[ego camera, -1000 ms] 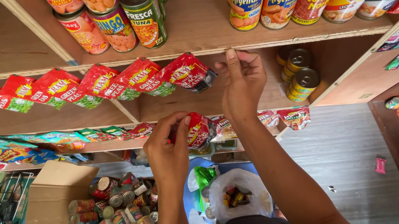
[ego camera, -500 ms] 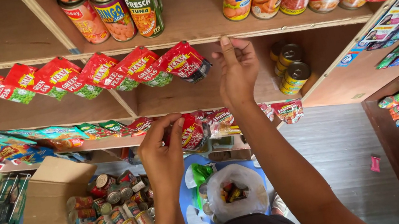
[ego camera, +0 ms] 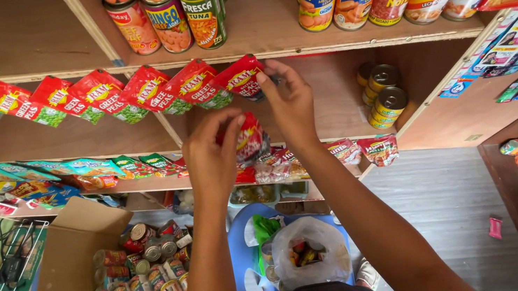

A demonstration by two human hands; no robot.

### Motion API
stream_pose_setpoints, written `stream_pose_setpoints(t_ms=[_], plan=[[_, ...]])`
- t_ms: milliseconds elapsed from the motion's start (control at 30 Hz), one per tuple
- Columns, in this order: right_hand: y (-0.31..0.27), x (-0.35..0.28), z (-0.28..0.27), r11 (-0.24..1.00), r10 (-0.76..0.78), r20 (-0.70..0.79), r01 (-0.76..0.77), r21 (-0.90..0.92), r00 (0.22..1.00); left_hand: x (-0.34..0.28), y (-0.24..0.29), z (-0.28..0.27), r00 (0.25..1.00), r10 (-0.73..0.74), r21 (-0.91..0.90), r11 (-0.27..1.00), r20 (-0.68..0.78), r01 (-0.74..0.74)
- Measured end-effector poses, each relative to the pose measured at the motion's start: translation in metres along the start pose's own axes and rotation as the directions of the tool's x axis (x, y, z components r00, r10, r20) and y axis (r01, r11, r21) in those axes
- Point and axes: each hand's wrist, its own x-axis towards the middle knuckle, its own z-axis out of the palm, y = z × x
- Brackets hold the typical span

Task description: Organizing and stocking canned food and snack pouches onto wooden shelves in a small shop.

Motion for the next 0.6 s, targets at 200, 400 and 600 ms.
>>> stream_pose_setpoints(t_ms=[200,400,600], plan=[[-0.007,0.011,0.014,0.997,0.068,-0.006,-0.068,0.044,0.998,0.05,-0.008,0.02,0.998,0.022,-0.058,0.998,-0.063,-0.026],[-0.002,0.024,0.01,0.948,0.147,0.074,-0.161,0.274,0.986,0.066,-0.035,0.046,0.997,-0.003,0.008,1.0,-0.082,0.003],[-0.01,0.023,0.011,0.883,0.274,0.107,-0.294,0.365,0.956,0.067,-0.028,0.055,0.99,-0.103,0.01,0.994,-0.099,0.105]])
